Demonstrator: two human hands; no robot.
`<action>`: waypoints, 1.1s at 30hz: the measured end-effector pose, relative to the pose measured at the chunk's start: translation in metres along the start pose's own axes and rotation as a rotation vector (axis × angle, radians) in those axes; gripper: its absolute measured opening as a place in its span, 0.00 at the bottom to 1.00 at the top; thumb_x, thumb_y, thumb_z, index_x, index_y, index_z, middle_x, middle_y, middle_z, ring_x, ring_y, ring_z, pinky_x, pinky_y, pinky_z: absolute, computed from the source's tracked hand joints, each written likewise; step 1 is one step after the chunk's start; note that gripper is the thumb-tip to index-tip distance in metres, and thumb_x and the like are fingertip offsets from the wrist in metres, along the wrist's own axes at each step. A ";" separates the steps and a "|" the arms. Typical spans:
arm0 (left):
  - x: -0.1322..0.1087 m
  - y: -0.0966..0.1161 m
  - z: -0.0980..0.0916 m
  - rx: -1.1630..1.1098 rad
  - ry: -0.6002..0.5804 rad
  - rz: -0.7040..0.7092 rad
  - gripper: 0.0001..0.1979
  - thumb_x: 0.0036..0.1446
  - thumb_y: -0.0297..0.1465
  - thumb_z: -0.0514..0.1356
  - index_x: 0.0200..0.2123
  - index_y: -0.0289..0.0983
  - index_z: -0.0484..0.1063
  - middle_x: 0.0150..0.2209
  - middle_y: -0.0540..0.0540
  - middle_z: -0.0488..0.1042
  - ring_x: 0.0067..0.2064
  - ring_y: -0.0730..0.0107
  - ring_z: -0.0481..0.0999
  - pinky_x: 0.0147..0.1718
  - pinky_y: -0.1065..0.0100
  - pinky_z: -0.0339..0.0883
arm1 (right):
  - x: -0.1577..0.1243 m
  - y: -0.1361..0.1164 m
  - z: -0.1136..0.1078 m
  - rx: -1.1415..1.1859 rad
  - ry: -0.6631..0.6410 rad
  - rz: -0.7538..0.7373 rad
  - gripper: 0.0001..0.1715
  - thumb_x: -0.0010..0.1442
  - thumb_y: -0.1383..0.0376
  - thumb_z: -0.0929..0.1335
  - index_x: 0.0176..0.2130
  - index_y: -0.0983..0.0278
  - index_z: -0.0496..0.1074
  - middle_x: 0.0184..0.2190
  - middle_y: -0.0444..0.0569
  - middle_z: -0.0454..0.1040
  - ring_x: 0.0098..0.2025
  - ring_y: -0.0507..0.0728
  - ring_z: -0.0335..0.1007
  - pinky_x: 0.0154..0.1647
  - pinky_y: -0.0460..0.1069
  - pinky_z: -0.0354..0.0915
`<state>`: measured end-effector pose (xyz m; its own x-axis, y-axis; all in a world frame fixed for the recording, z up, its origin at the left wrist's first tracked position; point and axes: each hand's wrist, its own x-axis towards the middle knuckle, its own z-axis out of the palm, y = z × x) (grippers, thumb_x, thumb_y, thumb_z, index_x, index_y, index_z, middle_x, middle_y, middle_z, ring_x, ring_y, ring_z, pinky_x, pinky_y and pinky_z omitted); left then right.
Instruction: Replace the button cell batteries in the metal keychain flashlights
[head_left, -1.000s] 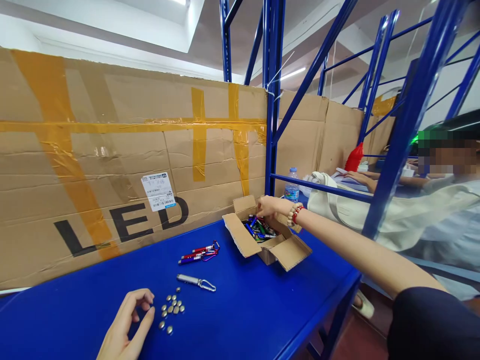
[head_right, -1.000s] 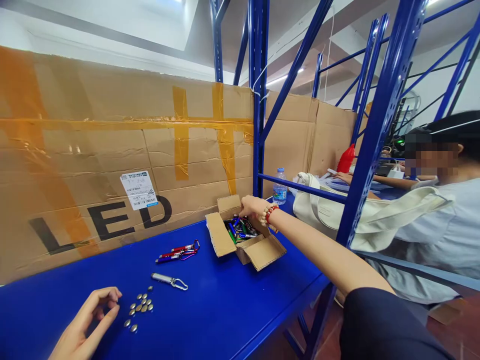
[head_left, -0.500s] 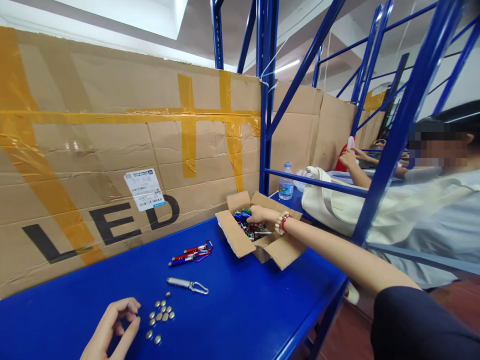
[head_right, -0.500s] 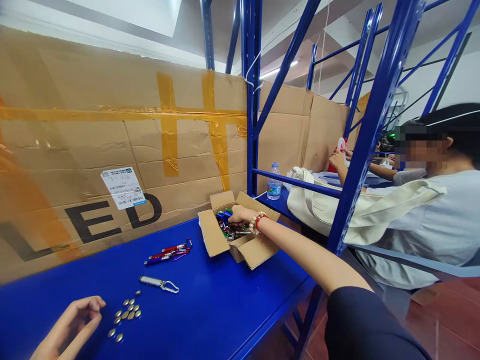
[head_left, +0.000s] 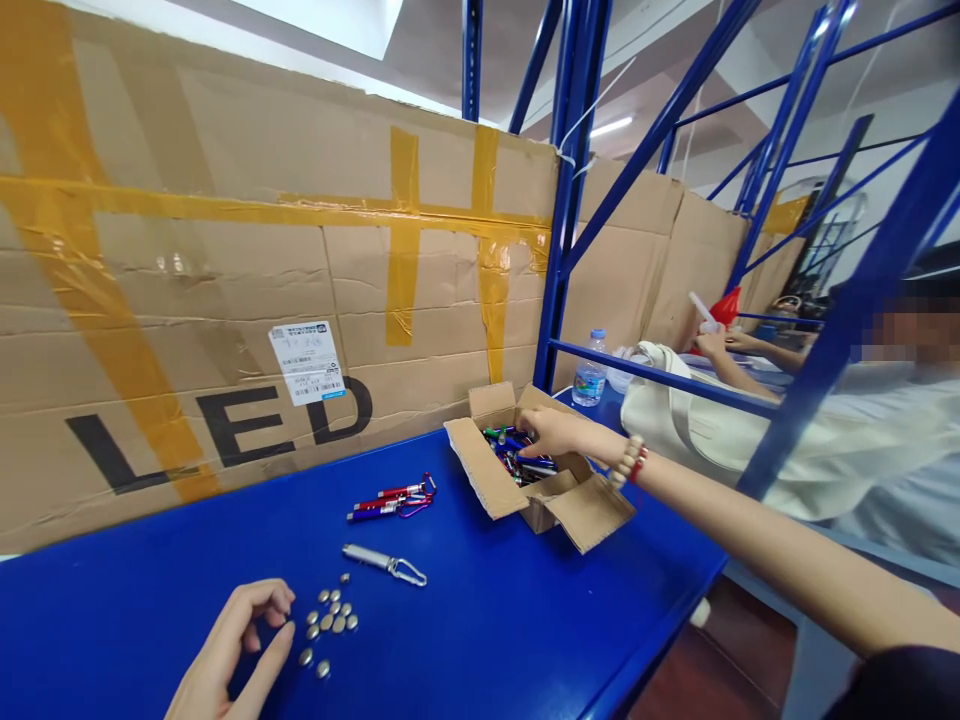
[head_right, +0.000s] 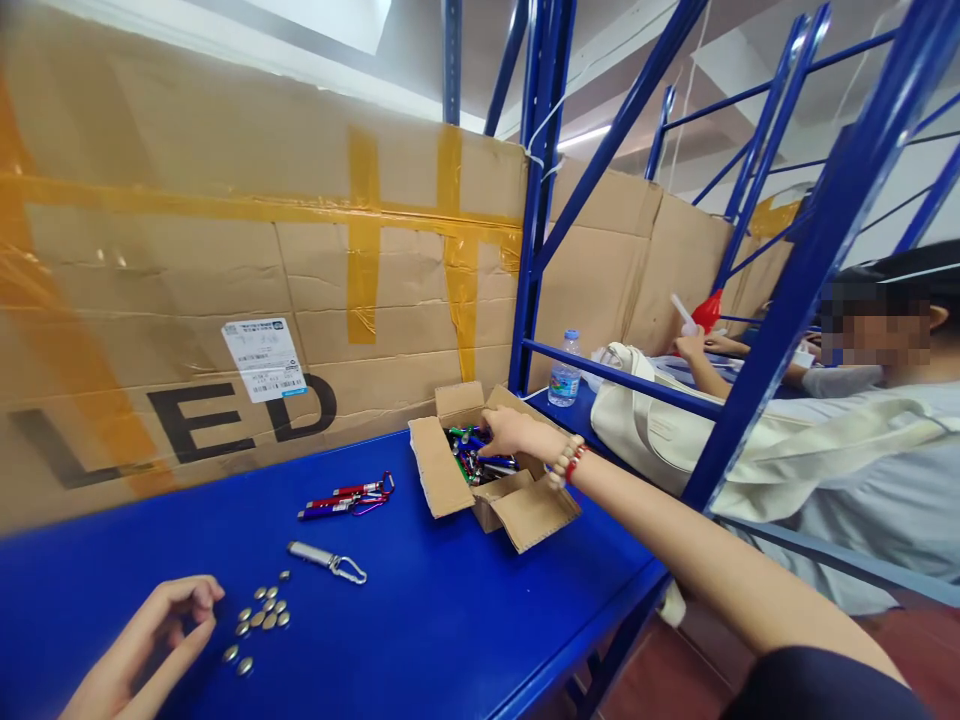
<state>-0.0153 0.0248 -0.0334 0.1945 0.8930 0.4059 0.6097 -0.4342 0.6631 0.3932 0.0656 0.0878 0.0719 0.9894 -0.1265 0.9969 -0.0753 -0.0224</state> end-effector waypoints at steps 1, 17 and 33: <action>0.000 0.003 -0.001 0.004 -0.005 0.001 0.15 0.51 0.47 0.54 0.34 0.42 0.64 0.34 0.47 0.71 0.32 0.66 0.69 0.31 0.69 0.69 | -0.008 0.001 0.004 -0.023 -0.015 -0.008 0.22 0.52 0.58 0.70 0.46 0.64 0.71 0.47 0.56 0.71 0.48 0.62 0.68 0.46 0.51 0.63; -0.003 0.032 -0.007 -0.016 0.031 0.049 0.12 0.54 0.42 0.51 0.34 0.41 0.63 0.35 0.48 0.68 0.32 0.68 0.66 0.33 0.68 0.63 | -0.088 -0.069 0.036 0.261 -0.254 -0.191 0.25 0.65 0.59 0.54 0.35 0.66 0.73 0.40 0.51 0.76 0.38 0.56 0.70 0.35 0.45 0.64; -0.013 0.081 -0.025 0.099 -0.148 0.503 0.05 0.61 0.28 0.47 0.36 0.39 0.62 0.35 0.46 0.69 0.39 0.67 0.67 0.39 0.64 0.61 | -0.084 -0.071 0.012 -0.040 -0.434 -0.303 0.13 0.50 0.64 0.66 0.34 0.69 0.75 0.28 0.49 0.74 0.28 0.53 0.67 0.26 0.45 0.58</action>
<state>0.0122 -0.0248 0.0306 0.5834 0.5879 0.5604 0.4814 -0.8060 0.3444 0.3161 -0.0139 0.0880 -0.2308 0.8227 -0.5195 0.9720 0.2190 -0.0851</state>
